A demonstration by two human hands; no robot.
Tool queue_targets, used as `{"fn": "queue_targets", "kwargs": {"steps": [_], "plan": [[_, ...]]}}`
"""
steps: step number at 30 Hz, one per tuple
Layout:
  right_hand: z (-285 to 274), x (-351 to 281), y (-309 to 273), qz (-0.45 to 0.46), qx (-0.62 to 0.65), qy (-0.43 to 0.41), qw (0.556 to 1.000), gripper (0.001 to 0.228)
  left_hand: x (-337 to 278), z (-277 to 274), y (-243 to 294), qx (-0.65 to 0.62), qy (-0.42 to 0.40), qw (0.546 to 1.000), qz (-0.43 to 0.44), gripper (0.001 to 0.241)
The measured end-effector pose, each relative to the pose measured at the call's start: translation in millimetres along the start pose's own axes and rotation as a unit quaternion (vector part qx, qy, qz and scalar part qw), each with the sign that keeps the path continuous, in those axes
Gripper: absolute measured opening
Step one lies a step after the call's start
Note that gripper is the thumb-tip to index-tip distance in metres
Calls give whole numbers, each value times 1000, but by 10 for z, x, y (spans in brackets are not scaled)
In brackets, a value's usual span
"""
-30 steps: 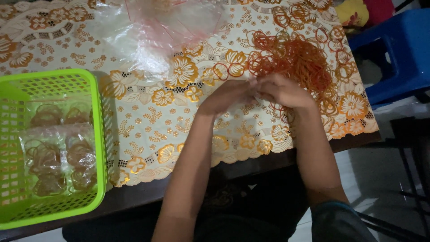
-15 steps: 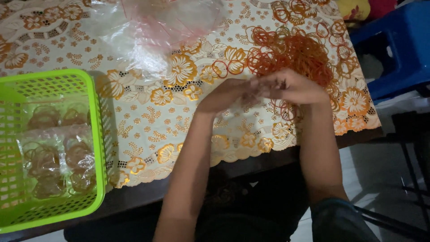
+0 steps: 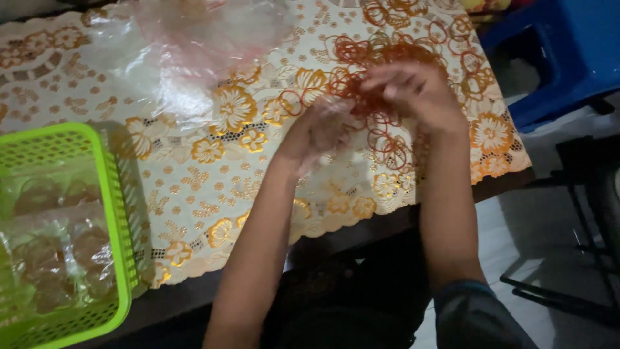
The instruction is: Packing small quantities of rubber bands into individual plastic bags and placing them in a basket.
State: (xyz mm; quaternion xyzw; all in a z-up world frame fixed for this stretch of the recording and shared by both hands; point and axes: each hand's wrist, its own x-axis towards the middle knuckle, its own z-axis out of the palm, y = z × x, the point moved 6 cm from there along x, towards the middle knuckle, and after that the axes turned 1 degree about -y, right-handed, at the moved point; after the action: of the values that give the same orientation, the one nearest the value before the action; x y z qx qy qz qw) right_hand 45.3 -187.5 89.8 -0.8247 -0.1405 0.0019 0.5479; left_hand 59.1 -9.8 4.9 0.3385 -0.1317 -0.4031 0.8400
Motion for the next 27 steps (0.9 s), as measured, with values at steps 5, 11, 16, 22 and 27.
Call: {"fn": "queue_targets", "kwargs": {"steps": [5,11,16,22,27], "plan": [[-689,-164,542,31,-160,214,963,18,129,53,-402,-145,-20,987,60,40],[-959,-291,1031,123,-253,186,941,23,86,161,-405,-119,-21,993,-4,50],[-977,-296,969,3,-314,179,932,6,110,199,-402,-105,-7,994,-14,45],[-1147,-392,756,-103,-232,337,907,12,114,204,-358,-105,14,994,-4,40],[-1137,-384,752,-101,-238,353,899,7,150,52,-455,-163,-7,987,5,48]]}}
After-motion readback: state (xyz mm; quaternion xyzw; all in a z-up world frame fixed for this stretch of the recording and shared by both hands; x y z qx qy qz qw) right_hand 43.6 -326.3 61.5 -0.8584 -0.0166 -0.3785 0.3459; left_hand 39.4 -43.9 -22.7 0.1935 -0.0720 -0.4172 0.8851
